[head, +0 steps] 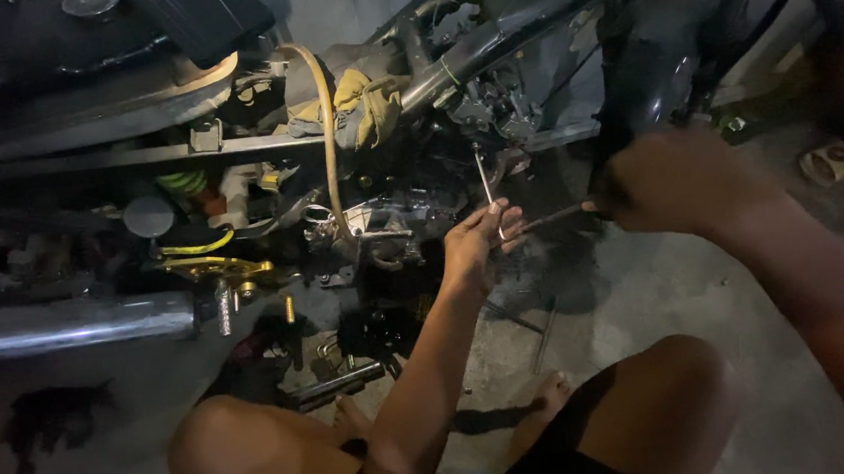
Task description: Repairing a motorcycle engine using a T-handle wrench and a screwdriver
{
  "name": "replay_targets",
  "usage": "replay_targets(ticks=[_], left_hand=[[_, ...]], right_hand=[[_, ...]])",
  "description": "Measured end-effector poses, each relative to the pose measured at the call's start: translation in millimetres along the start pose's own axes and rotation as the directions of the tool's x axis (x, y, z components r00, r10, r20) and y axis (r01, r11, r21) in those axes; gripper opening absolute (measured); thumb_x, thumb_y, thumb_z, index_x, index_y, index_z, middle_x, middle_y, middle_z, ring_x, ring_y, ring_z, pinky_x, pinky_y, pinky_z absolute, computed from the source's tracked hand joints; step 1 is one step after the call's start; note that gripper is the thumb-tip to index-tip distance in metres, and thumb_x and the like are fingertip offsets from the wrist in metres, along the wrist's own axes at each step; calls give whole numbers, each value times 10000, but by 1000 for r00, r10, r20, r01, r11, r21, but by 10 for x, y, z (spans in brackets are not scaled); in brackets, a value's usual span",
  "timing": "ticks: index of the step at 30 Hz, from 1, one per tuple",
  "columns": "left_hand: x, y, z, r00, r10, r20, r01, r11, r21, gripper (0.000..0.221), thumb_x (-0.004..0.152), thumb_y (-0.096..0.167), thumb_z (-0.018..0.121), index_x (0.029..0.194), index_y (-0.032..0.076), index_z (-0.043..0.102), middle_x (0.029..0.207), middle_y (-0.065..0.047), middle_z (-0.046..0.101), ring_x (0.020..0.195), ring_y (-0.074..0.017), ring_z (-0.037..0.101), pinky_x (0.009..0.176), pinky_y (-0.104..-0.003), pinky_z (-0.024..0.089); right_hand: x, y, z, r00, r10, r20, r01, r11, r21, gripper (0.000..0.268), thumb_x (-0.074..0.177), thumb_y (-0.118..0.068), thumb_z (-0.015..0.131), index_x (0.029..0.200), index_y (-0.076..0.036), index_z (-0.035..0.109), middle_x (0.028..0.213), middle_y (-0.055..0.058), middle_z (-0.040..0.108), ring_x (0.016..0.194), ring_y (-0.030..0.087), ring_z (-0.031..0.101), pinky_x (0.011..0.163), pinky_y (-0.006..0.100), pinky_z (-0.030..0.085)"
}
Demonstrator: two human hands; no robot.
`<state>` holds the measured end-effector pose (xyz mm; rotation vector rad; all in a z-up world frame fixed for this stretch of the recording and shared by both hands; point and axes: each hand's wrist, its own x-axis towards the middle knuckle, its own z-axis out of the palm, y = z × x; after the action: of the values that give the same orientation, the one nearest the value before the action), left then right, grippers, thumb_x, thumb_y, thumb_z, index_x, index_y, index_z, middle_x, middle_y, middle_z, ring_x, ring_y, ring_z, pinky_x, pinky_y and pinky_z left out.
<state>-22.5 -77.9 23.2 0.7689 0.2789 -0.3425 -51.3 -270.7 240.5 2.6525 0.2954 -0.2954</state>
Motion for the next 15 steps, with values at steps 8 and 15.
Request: replay_targets(ticks=[8,15], left_hand=[[138,-280,61,993,98,-69,-97,995,24,259,1041,295,619,1121,72,721,903,-221,749,703,-312,748,594,-415,649],[378,-528,221,969,148,-197,-153,988,-11,321,1106,406,432,919,173,547,570,-89,573,329,-162,389,291,-237,274]], right_hand=[[179,-201,102,993,-111,-48,111,994,-12,241,840,-338,670,678,-180,753,600,2,697,544,140,662,479,275,503],[-44,-421,77,967,-44,-252,28,997,-67,180,835,-290,719,697,-181,755,611,24,699,537,172,683,451,272,479]])
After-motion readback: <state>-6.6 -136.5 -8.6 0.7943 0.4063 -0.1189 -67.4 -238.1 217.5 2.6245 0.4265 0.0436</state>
